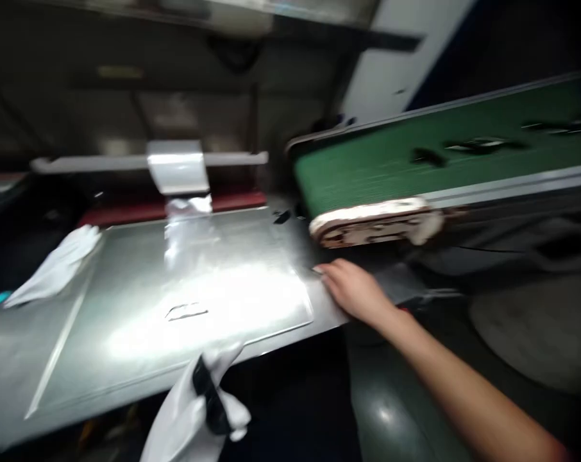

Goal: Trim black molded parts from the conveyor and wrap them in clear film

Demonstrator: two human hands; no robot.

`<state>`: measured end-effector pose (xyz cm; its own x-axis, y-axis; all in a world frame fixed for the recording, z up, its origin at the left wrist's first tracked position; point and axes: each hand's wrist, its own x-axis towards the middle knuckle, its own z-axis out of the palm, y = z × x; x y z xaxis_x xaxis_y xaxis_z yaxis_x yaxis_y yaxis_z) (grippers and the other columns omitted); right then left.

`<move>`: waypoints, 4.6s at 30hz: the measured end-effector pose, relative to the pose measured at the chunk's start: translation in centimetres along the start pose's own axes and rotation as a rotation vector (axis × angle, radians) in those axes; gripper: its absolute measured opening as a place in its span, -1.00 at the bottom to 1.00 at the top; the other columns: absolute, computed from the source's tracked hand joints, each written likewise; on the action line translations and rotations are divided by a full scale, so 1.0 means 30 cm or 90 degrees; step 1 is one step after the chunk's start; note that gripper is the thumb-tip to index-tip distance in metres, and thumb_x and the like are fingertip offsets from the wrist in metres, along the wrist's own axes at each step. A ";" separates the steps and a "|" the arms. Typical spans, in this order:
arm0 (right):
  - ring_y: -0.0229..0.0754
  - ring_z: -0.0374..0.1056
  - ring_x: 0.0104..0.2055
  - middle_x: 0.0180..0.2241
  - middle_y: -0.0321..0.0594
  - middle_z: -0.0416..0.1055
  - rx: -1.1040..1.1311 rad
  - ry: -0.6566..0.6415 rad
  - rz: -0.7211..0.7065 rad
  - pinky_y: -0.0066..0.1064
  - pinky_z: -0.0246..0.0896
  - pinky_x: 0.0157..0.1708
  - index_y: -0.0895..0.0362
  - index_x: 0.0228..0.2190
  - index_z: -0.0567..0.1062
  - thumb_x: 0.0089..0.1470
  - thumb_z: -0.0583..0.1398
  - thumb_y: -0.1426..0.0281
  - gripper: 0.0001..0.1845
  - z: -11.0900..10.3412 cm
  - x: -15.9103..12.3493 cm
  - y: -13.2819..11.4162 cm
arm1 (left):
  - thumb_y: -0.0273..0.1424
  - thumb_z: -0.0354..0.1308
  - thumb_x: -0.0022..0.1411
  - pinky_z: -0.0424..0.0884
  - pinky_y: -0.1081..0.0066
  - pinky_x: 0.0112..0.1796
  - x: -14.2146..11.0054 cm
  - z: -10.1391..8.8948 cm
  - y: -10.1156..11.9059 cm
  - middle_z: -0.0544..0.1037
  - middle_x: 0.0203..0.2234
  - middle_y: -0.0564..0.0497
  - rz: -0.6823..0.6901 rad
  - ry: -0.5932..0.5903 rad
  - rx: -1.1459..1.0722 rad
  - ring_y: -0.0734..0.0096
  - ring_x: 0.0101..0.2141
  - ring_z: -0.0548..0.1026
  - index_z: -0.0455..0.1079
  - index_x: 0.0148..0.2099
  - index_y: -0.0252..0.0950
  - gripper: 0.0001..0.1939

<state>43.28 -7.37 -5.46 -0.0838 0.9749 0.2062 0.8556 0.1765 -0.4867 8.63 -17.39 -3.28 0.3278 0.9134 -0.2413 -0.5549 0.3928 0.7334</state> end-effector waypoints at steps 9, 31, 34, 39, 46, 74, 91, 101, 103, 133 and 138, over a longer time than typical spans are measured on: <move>-0.20 0.49 0.10 0.07 -0.34 0.55 0.270 -0.336 -0.191 -0.39 0.39 0.09 -0.16 0.26 0.39 0.48 0.08 0.34 -0.60 0.050 -0.058 -0.512 | -0.22 0.15 0.43 0.42 0.53 -0.54 -0.040 -0.136 -0.015 0.71 -0.11 -0.21 0.148 -0.047 -0.113 0.48 -0.58 0.58 0.43 0.27 -0.16 -0.57; -0.20 0.52 -0.02 0.03 -0.31 0.56 0.245 -0.451 -0.305 -0.38 0.47 -0.08 0.01 0.27 0.41 0.46 0.10 0.42 -0.58 0.101 -0.039 -0.667 | -0.20 0.15 0.45 0.37 0.58 -0.55 -0.053 -0.160 -0.007 0.60 -0.56 -0.02 0.083 -0.083 -0.130 0.46 -0.61 0.53 0.23 0.39 -0.42 -0.39; -0.19 0.53 -0.03 0.03 -0.28 0.56 0.244 -0.436 -0.311 -0.38 0.46 -0.13 0.03 0.26 0.42 0.46 0.09 0.42 -0.59 0.099 -0.045 -0.668 | -0.18 0.16 0.44 0.36 0.56 -0.58 -0.052 -0.153 0.008 0.63 -0.55 -0.05 0.065 -0.085 -0.126 0.43 -0.64 0.53 0.27 0.38 -0.38 -0.41; -0.19 0.52 -0.15 -0.04 -0.25 0.57 0.234 -0.451 -0.306 -0.39 0.45 -0.22 0.03 0.25 0.44 0.45 0.10 0.42 -0.59 0.084 -0.048 -0.668 | -0.10 0.23 0.38 0.32 0.49 -0.63 -0.057 -0.147 0.021 0.63 -0.55 -0.03 0.021 -0.069 -0.102 0.33 -0.65 0.55 0.36 0.32 -0.32 -0.40; -0.24 0.46 -0.28 -0.19 -0.28 0.55 0.247 -0.490 -0.313 -0.43 0.35 -0.32 0.03 0.21 0.47 0.45 0.10 0.42 -0.61 0.074 -0.045 -0.660 | -0.18 0.11 0.45 0.24 0.58 -0.60 -0.070 -0.139 -0.015 0.54 -0.66 0.02 0.075 -0.085 -0.107 0.49 -0.69 0.44 0.29 0.35 -0.44 -0.42; -0.26 0.50 -0.28 -0.16 -0.33 0.57 0.217 -0.438 -0.317 -0.39 0.35 -0.31 -0.01 0.31 0.38 0.44 0.09 0.44 -0.52 0.079 -0.098 -0.629 | -0.19 0.10 0.47 0.34 0.60 -0.61 -0.067 -0.129 -0.026 0.51 -0.60 0.04 0.087 -0.080 -0.118 0.53 -0.67 0.41 0.34 0.31 -0.39 -0.49; -0.20 0.52 -0.16 -0.06 -0.26 0.57 0.254 -0.431 -0.295 -0.37 0.42 -0.17 0.02 0.31 0.37 0.44 0.07 0.43 -0.53 0.090 -0.116 -0.634 | -0.22 0.04 0.49 0.25 0.60 -0.62 -0.062 -0.128 -0.022 0.59 -0.56 -0.02 0.090 -0.096 -0.142 0.54 -0.66 0.40 0.34 0.33 -0.37 -0.51; -0.24 0.45 -0.30 -0.18 -0.30 0.54 0.216 -0.466 -0.320 -0.38 0.32 -0.32 0.00 0.28 0.40 0.44 0.09 0.44 -0.55 0.082 -0.114 -0.635 | -0.28 0.05 0.49 0.39 0.62 -0.60 -0.066 -0.126 -0.023 0.46 0.27 -0.31 0.121 -0.085 -0.154 0.62 -0.58 0.55 0.41 0.29 -0.29 -0.58; -0.25 0.45 -0.31 -0.21 -0.34 0.53 0.209 -0.486 -0.318 -0.37 0.33 -0.29 -0.06 0.28 0.39 0.43 0.10 0.43 -0.54 0.080 -0.117 -0.635 | -0.28 0.06 0.49 0.42 0.66 -0.56 -0.065 -0.125 -0.019 0.36 0.36 -0.27 0.110 -0.079 -0.160 0.64 -0.54 0.59 0.43 0.28 -0.26 -0.59; -0.15 0.35 -0.30 -0.28 -0.27 0.52 -0.024 -0.281 -0.427 -0.29 0.21 -0.38 0.08 0.15 0.54 0.46 0.13 0.32 -0.67 0.018 0.001 -0.646 | -0.25 0.33 0.33 0.54 0.46 -0.37 -0.098 -0.087 0.057 0.59 -0.31 -0.03 -0.126 0.083 -0.023 0.37 -0.38 0.61 0.53 0.08 -0.22 -0.68; -0.10 0.39 -0.30 -0.29 -0.24 0.53 -0.074 -0.234 -0.441 -0.27 0.15 -0.44 0.11 0.13 0.55 0.45 0.12 0.34 -0.66 0.027 -0.009 -0.637 | -0.23 0.32 0.33 0.53 0.45 -0.39 -0.092 -0.094 0.057 0.56 -0.31 -0.02 -0.155 0.092 0.002 0.35 -0.38 0.61 0.51 0.10 -0.22 -0.66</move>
<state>26.52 -10.90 3.09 -0.7627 0.6343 0.1259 0.5934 0.7639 -0.2537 4.62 -18.94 -3.17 0.3385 0.7978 -0.4989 -0.4709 0.6027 0.6442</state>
